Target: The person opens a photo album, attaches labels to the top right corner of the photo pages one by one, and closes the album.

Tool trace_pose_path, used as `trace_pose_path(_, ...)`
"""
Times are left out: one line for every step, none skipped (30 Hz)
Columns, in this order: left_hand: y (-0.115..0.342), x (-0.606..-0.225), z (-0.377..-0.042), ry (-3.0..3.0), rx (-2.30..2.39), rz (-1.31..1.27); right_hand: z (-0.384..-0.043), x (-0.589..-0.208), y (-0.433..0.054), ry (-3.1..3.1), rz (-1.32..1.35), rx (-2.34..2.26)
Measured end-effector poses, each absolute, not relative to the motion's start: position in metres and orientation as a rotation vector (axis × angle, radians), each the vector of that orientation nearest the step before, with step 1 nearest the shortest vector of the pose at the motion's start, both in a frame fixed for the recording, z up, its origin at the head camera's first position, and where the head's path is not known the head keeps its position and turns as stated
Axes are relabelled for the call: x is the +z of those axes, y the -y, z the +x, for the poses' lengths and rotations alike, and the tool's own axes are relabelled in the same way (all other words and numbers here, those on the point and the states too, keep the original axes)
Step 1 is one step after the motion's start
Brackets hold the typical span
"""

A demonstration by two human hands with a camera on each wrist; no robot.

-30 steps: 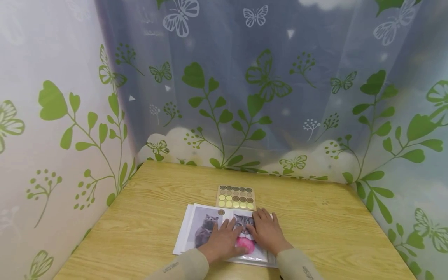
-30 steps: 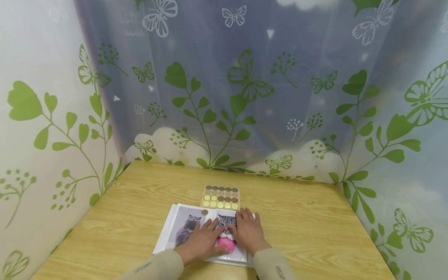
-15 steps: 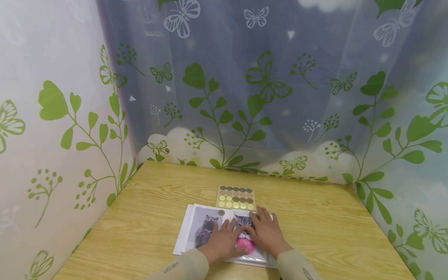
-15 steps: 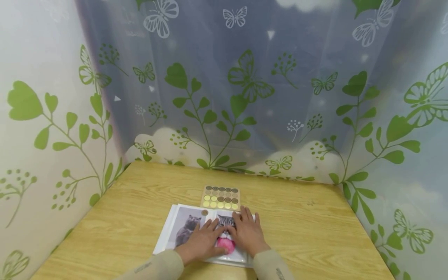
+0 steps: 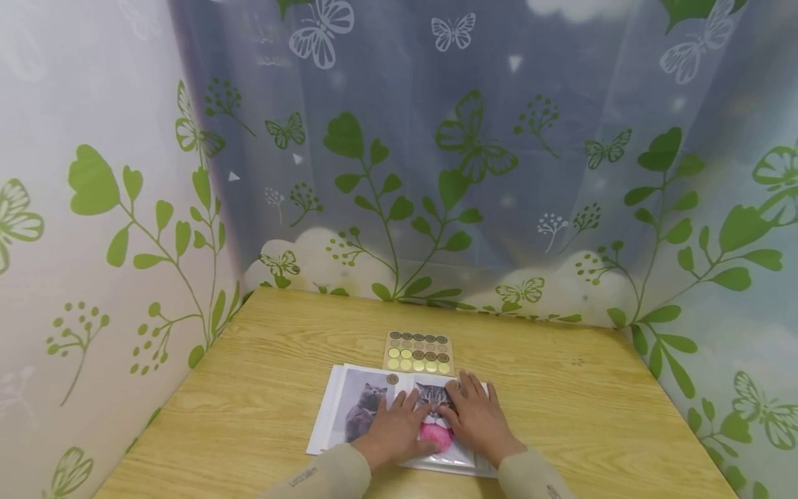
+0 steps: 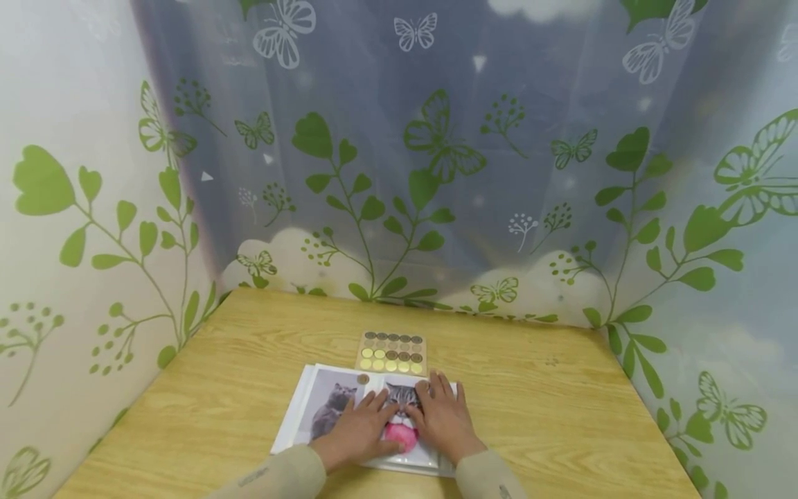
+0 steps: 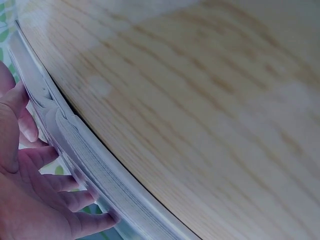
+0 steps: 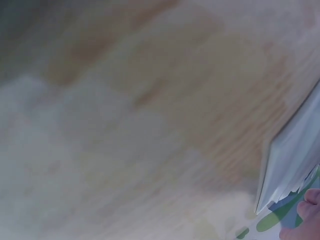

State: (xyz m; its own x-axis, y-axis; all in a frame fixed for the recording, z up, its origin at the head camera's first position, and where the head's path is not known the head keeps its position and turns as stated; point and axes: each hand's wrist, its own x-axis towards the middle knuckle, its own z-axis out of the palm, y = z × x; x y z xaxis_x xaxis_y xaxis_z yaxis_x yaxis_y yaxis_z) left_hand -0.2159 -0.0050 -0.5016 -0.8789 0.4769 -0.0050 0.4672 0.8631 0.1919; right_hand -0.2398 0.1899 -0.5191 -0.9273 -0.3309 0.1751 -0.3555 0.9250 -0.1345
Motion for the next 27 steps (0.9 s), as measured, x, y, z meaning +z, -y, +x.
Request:
trace_pose_path(0.005, -0.501, -0.216, -2.981, 0.291, 0.756, -0.239, -0.519, -0.19, 2.931, 0.528, 0.244)
trace_pose_path(0.005, -0.501, -0.216, -2.981, 0.295, 0.756, -0.239, -0.52, -0.191, 2.929, 0.529, 0.244)
trace_pose_path(0.005, -0.501, -0.215, -2.98, 0.295, 0.757, -0.238, -0.52, -0.191, 2.928, 0.528, 0.245)
trace_pose_path(0.005, -0.501, -0.215, -2.98, 0.295, 0.757, -0.238, -0.52, -0.191, 2.929, 0.527, 0.243)
trace_pose_path(0.005, -0.501, -0.215, -2.98, 0.296, 0.757, -0.237, -0.519, -0.191, 2.931, 0.523, 0.244)
trace_pose_path(0.005, -0.501, -0.216, -2.98, 0.292, 0.758, -0.237, -0.519, -0.192, 2.934, 0.518, 0.25)
trace_pose_path(0.005, -0.501, -0.215, -2.979, 0.289, 0.758, -0.236, -0.52, -0.192, 2.938, 0.513, 0.254)
trace_pose_path(0.005, -0.501, -0.215, -2.979, 0.287, 0.757, -0.236, -0.52, -0.192, 2.941, 0.507, 0.255)
trace_pose_path(0.005, -0.501, -0.215, -2.978, 0.285, 0.756, -0.235, -0.519, -0.193, 2.946, 0.502, 0.256)
trace_pose_path(0.005, -0.502, -0.216, -2.977, 0.283, 0.755, -0.235, -0.519, -0.193, 2.948, 0.498, 0.26)
trace_pose_path(0.005, -0.502, -0.216, -2.978, 0.28, 0.755, -0.234, -0.519, -0.193, 2.951, 0.495, 0.263)
trace_pose_path(0.005, -0.502, -0.216, -2.977, 0.278, 0.755, -0.234, -0.519, -0.194, 2.949, 0.495, 0.264)
trace_pose_path(0.005, -0.501, -0.216, -2.976, 0.281, 0.755, -0.234, -0.519, -0.194, 2.951, 0.494, 0.259)
trace_pose_path(0.005, -0.501, -0.216, -2.976, 0.28, 0.754, -0.234, -0.519, -0.194, 2.952, 0.494, 0.259)
trace_pose_path(0.005, -0.501, -0.216, -2.976, 0.278, 0.753, -0.234, -0.519, -0.194, 2.954, 0.493, 0.262)
trace_pose_path(0.005, -0.501, -0.216, -2.975, 0.276, 0.753, -0.234, -0.52, -0.195, 2.955, 0.49, 0.265)
trace_pose_path(0.005, -0.501, -0.216, -2.977, 0.272, 0.753, -0.234, -0.52, -0.195, 2.958, 0.486, 0.268)
trace_pose_path(0.005, -0.501, -0.216, -2.975, 0.272, 0.751, -0.234, -0.52, -0.196, 2.96, 0.483, 0.275)
trace_pose_path(0.005, -0.502, -0.216, -2.974, 0.27, 0.748, -0.234, -0.52, -0.196, 2.967, 0.476, 0.282)
trace_pose_path(0.005, -0.502, -0.216, -2.975, 0.268, 0.747, -0.234, -0.52, -0.197, 2.973, 0.47, 0.287)
trace_pose_path(0.005, -0.502, -0.216, -2.975, 0.267, 0.745, -0.234, -0.52, -0.198, 2.978, 0.465, 0.29)
trace_pose_path(0.005, -0.502, -0.216, -2.973, 0.268, 0.742, -0.234, -0.519, -0.199, 2.981, 0.46, 0.292)
trace_pose_path(0.005, -0.502, -0.217, -2.973, 0.272, 0.739, -0.234, -0.519, -0.2, 2.983, 0.457, 0.294)
trace_pose_path(0.005, -0.502, -0.217, -2.971, 0.277, 0.737, -0.234, -0.519, -0.201, 2.985, 0.454, 0.295)
trace_pose_path(0.005, -0.503, -0.217, -2.969, 0.283, 0.734, -0.234, -0.518, -0.202, 2.989, 0.45, 0.293)
trace_pose_path(0.005, -0.503, -0.217, -2.967, 0.29, 0.732, -0.234, -0.517, -0.203, 2.991, 0.449, 0.29)
trace_pose_path(0.005, -0.503, -0.217, -2.963, 0.294, 0.729, -0.235, -0.517, -0.204, 2.994, 0.447, 0.287)
